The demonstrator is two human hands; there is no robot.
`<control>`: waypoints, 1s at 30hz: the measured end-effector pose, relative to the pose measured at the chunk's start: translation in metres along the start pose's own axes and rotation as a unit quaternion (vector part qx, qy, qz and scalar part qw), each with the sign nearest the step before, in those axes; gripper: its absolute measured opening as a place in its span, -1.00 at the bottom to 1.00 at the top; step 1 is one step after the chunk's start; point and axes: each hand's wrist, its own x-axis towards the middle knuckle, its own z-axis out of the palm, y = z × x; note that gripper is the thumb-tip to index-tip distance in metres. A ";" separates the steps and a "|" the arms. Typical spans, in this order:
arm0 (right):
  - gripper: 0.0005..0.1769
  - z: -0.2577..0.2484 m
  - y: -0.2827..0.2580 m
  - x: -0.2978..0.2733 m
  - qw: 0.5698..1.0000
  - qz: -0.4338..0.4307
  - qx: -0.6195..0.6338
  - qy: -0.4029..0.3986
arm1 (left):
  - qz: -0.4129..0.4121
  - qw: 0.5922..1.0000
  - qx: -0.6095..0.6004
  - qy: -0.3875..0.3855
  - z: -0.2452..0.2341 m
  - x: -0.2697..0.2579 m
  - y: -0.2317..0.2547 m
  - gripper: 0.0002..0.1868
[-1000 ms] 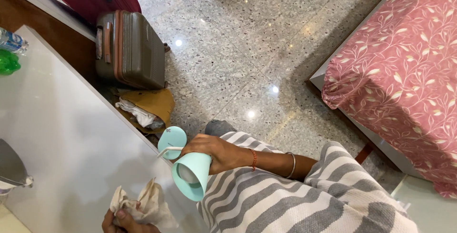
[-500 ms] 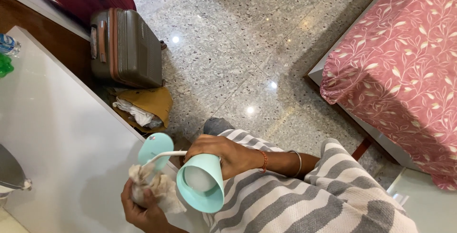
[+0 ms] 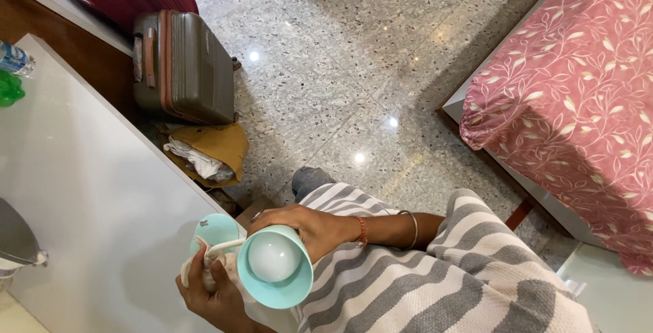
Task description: Cleaning a desk lamp using a cloth to wipe down the base and shade.
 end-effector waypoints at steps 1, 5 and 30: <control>-0.12 0.002 0.003 0.001 1.000 0.008 0.014 -0.013 | 0.000 1.000 0.013 0.002 0.000 -0.001 0.000 -0.68; -0.12 0.008 0.009 0.004 1.000 0.015 0.016 -0.017 | -0.042 0.999 0.006 0.017 0.002 -0.003 -0.005 -0.77; -0.09 0.020 0.013 0.012 0.998 0.014 0.004 -0.055 | -0.075 0.996 -0.002 0.037 -0.001 -0.014 -0.011 -0.79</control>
